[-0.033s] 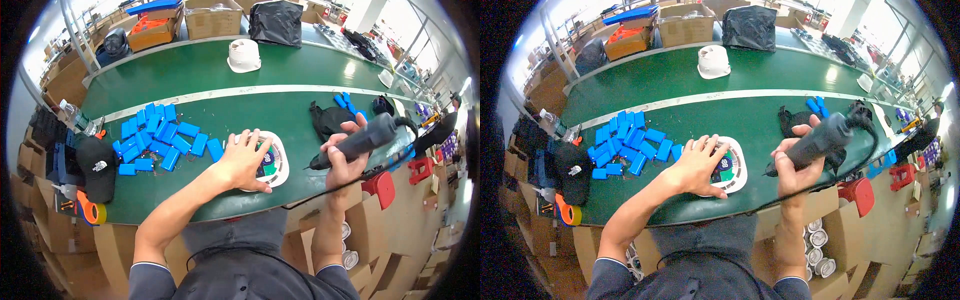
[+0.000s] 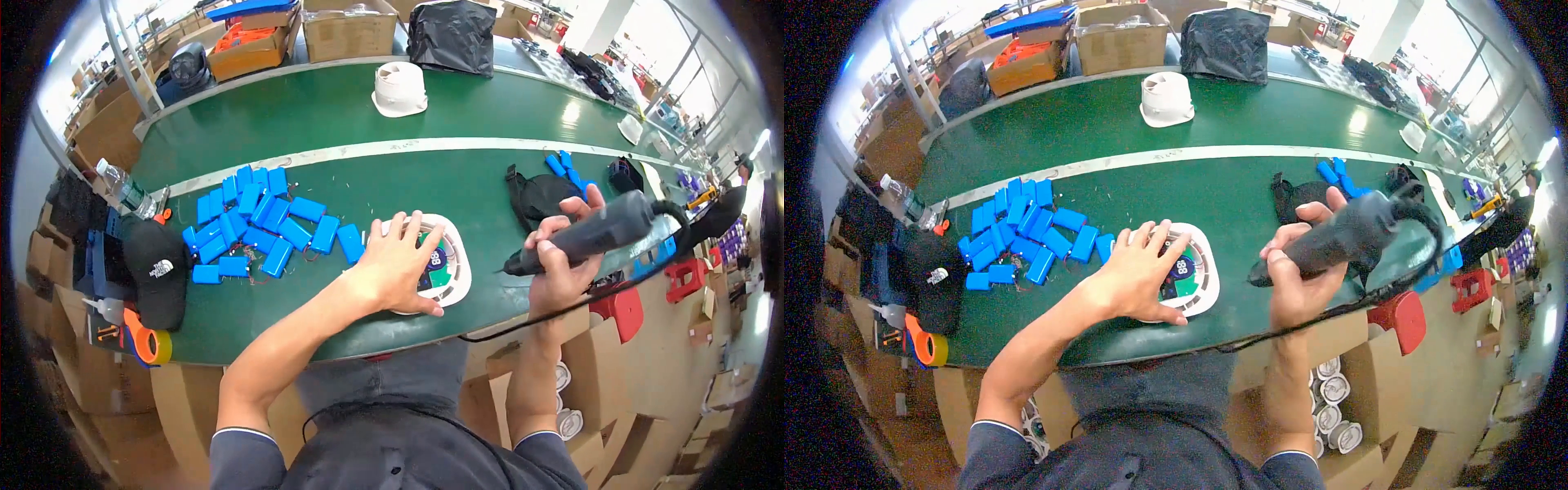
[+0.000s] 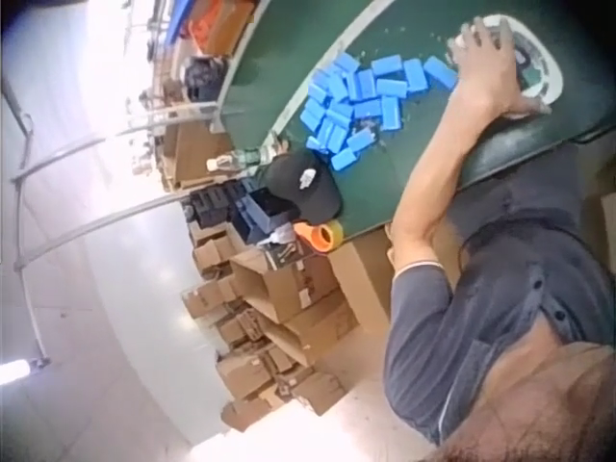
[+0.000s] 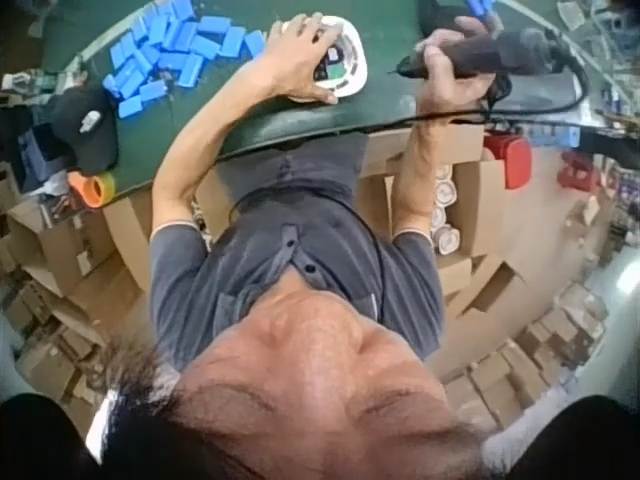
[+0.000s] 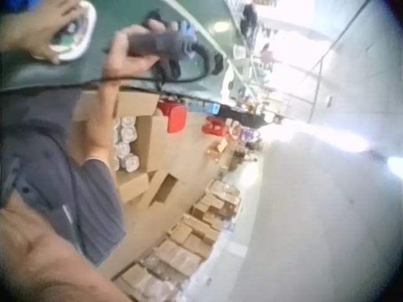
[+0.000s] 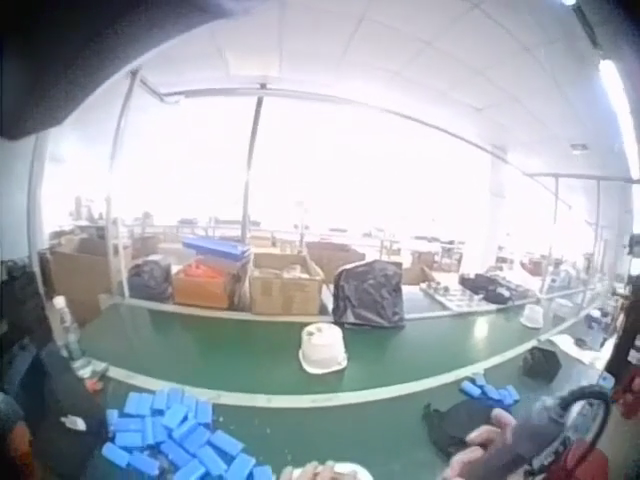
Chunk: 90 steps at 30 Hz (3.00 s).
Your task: The person assembles electronic components and plastic housings, securing them together with an electric screwdriver.
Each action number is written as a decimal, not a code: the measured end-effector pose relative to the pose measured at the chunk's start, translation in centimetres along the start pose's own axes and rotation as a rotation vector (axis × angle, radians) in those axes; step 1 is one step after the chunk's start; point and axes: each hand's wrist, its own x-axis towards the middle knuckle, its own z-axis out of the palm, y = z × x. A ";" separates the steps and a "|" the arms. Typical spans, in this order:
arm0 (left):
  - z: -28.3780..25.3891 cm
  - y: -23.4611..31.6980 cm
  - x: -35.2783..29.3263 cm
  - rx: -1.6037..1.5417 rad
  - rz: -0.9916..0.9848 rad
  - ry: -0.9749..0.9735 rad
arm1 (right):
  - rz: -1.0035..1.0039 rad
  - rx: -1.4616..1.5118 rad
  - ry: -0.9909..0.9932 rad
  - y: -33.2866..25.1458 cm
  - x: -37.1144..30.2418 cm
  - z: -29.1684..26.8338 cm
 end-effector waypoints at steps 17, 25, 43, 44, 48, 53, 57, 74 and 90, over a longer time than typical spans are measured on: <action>2.2 -1.3 -1.8 0.035 -0.004 0.201 | 0.218 0.149 -0.166 2.7 -1.3 5.2; 1.6 -1.2 -1.6 -0.004 -0.038 0.113 | 0.203 0.158 -0.169 3.2 -1.0 5.0; 1.9 -1.4 -1.5 0.026 -0.016 0.104 | 0.212 0.096 -0.115 2.8 -1.8 5.1; 1.9 -1.5 -1.5 0.026 -0.015 0.102 | 0.196 0.100 -0.129 2.8 -1.8 5.1; 1.8 -1.6 -1.5 0.032 -0.012 0.107 | 0.226 0.096 -0.130 3.0 -1.7 5.2; 2.0 -1.5 -1.4 0.038 -0.011 0.106 | 0.217 0.215 -0.133 3.4 -1.5 4.9; 2.0 -1.5 -1.4 0.035 -0.009 0.102 | 0.210 0.210 -0.123 3.7 -1.4 5.0; 1.2 -0.8 -1.4 0.070 -0.012 0.098 | 0.194 0.137 -0.136 2.4 -1.2 5.0; 3.6 0.5 1.6 -0.156 0.084 0.377 | -0.028 0.217 -0.221 -1.2 -0.6 3.3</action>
